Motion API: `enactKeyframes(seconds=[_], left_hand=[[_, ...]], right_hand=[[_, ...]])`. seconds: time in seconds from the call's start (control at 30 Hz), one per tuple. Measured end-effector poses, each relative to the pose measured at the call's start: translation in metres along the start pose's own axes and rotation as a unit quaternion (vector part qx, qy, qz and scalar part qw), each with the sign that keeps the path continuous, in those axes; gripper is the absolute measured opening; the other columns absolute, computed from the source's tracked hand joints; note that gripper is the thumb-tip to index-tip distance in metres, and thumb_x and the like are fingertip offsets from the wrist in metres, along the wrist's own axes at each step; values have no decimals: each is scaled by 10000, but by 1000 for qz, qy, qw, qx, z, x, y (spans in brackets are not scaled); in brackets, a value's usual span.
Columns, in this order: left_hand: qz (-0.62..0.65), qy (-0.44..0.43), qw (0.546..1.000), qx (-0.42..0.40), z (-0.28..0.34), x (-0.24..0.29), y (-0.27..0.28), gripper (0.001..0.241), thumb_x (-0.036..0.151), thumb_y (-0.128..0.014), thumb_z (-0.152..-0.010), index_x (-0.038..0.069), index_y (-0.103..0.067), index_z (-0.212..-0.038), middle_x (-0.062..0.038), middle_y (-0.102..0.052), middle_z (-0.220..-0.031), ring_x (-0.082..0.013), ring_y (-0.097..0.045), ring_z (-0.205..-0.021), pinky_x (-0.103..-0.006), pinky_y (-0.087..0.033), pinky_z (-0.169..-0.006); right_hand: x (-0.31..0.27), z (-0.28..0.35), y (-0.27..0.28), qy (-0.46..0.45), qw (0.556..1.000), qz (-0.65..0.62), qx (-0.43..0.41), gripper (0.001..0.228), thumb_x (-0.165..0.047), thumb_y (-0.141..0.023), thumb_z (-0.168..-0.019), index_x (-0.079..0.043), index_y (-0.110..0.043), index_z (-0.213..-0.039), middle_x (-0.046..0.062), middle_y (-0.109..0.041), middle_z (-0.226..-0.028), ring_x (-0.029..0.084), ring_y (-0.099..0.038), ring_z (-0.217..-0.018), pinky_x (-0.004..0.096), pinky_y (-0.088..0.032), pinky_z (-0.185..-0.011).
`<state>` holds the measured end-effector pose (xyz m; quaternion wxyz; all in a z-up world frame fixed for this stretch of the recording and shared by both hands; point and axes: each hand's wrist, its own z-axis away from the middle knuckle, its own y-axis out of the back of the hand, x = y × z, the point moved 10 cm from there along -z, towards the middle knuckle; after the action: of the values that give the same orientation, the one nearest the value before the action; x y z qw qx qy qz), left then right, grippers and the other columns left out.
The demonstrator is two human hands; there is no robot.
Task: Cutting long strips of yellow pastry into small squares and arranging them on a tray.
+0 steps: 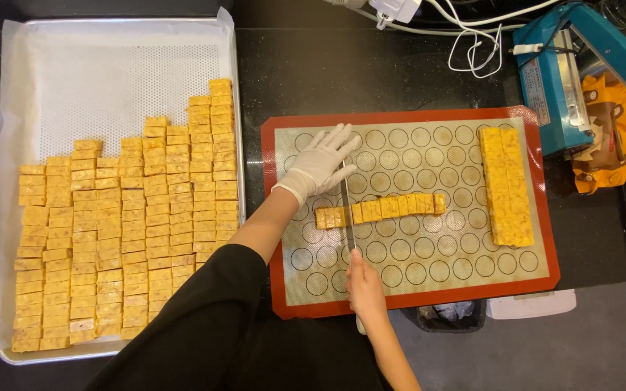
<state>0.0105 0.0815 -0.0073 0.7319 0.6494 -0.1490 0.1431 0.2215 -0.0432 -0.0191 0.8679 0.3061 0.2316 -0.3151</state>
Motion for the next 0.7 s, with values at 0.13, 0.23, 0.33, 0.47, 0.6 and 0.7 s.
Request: enactKeyframes(seconds=[0.13,0.23,0.33,0.47,0.6,0.7], left_hand=[[13,-4,1000,7,2,0,-1,624,471,-271,-1005,140,-213,-1530,-141,-145,-1602,-289,-103,-1482,-441,-74,-1192],[8,-1,1000,6,3,-2,-2,627,478,-275,-1003,146,-209,-1531,-140,-149,-1601,-285,-109,-1481,-443,-82,-1190],[11,1,1000,1,3,-1,-2,637,491,-257,-1001,147,-195,-1534,-135,-140,-1604,-278,-92,-1484,-437,-66,-1192],[12,3,1000,-6,2,-3,-4,634,483,-264,-1001,149,-190,-1534,-138,-133,-1605,-281,-90,-1484,-439,-65,-1192],[9,4,1000,-10,4,-2,-3,639,488,-257,-998,151,-186,-1536,-136,-125,-1607,-276,-81,-1485,-437,-60,-1192],[13,1,1000,-13,1,-6,-9,635,486,-257,-1000,156,-183,-1538,-130,-119,-1609,-269,-60,-1489,-443,-55,-1191]], right_hand=[[4,-5,-2,18,1000,1,-5,548,-545,-301,-999,-113,-483,-715,-6,-407,-512,125,-376,-409,275,-304,-365],[4,-6,-2,33,999,12,2,556,-546,-306,-991,-110,-487,-697,4,-413,-492,133,-377,-395,287,-295,-374],[4,-5,-3,27,1000,-9,-4,543,-549,-321,-992,-113,-463,-701,-2,-390,-490,130,-366,-391,280,-291,-356],[1,-4,-2,25,1000,13,11,551,-537,-311,-996,-114,-480,-686,5,-421,-499,135,-389,-430,291,-302,-413],[-1,-2,-1,24,999,35,21,557,-542,-289,-991,-112,-489,-699,16,-455,-522,146,-425,-493,304,-320,-495],[1,-4,-1,23,998,57,26,556,-527,-284,-994,-115,-512,-699,29,-515,-576,168,-487,-561,319,-363,-563]])
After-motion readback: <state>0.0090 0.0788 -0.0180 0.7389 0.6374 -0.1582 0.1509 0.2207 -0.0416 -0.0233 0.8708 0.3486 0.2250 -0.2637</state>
